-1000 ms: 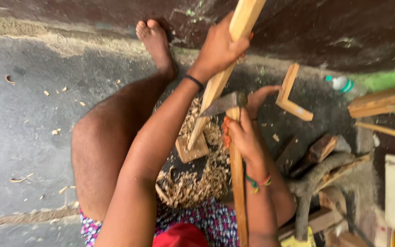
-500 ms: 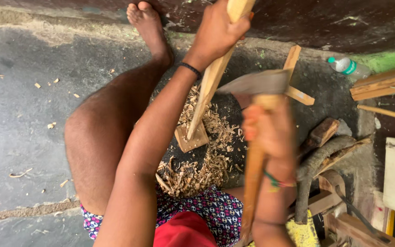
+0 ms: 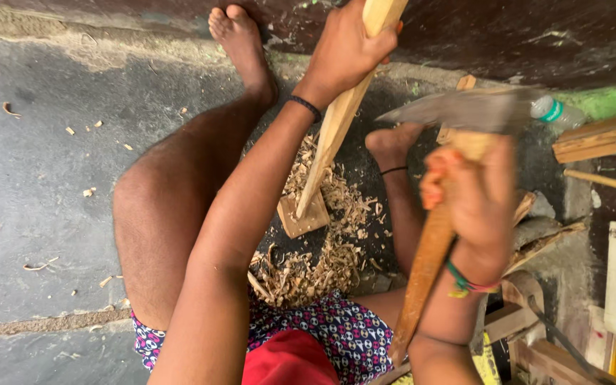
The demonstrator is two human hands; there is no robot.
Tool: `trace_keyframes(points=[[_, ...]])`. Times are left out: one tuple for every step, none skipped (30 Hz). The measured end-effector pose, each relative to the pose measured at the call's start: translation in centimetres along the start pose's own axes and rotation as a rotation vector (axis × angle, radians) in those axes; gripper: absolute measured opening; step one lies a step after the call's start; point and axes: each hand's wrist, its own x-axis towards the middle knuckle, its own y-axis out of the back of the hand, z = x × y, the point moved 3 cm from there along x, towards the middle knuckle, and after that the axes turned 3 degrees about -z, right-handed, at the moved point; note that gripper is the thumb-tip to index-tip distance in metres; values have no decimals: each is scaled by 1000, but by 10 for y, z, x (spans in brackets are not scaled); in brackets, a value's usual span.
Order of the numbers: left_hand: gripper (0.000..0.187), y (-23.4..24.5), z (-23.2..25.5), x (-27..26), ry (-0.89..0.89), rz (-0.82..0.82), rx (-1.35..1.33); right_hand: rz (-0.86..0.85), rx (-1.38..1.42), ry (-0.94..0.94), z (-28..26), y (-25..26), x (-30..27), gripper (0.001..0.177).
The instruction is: The person sits on the floor and uses a curved blade tool to shave and shape a long wooden stick held between their legs. Wood shavings accumulate on the floor as the person repeatedly strikes the wood with the tool.
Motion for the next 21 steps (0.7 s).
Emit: trace_keyframes(points=[[25,0,-1,0,-3,-11,-11,8,40,21,-6,-1,-5,19],[23,-1,-1,0,-7,-21,-24,17,78,42,-8,0,-11,19],[22,-1,-2,0,7,-19,-10,25,116,64,-5,5,-17,19],[21,-1,-2,1,19,-14,6,-15,170,-24,11,4,-15,16],[20,0,-2,1,30,-8,22,-56,224,-112,35,0,-13,22],[21,1,0,1,13,-5,-8,-109,180,-190,63,-9,-8,17],[22,-1,3,1,-4,-2,-38,-161,135,-268,95,-26,-2,24],[23,0,6,1,-23,-3,-66,-212,94,-343,124,-45,5,37],[24,1,8,-1,-10,6,-54,-263,51,-418,145,-56,8,51],[26,1,11,-1,-5,20,-43,-250,7,-388,153,-52,14,46],[28,3,12,1,0,35,-33,-236,-37,-358,155,-47,19,42],[26,2,11,-1,27,17,-4,-207,-78,-353,156,-43,12,38],[25,3,9,0,54,-2,26,-178,-83,-359,152,-41,5,35],[24,4,9,7,60,-13,60,-154,-93,-345,140,-37,9,33],[25,3,11,8,33,-3,27,-130,-102,-330,125,-34,12,31],[27,3,13,2,13,8,1,-109,-95,-279,106,-30,13,30],[29,4,13,0,-6,18,-26,-89,-87,-228,82,-21,14,30],[26,4,11,-2,-9,15,-20,-92,-97,-178,58,-10,14,22],[24,3,7,1,-11,12,-14,-96,-108,-128,38,-4,14,14],[22,1,5,2,-21,6,-9,-27,-69,-85,21,1,10,15],[22,0,2,0,-11,2,-8,41,-31,-41,5,7,6,17]])
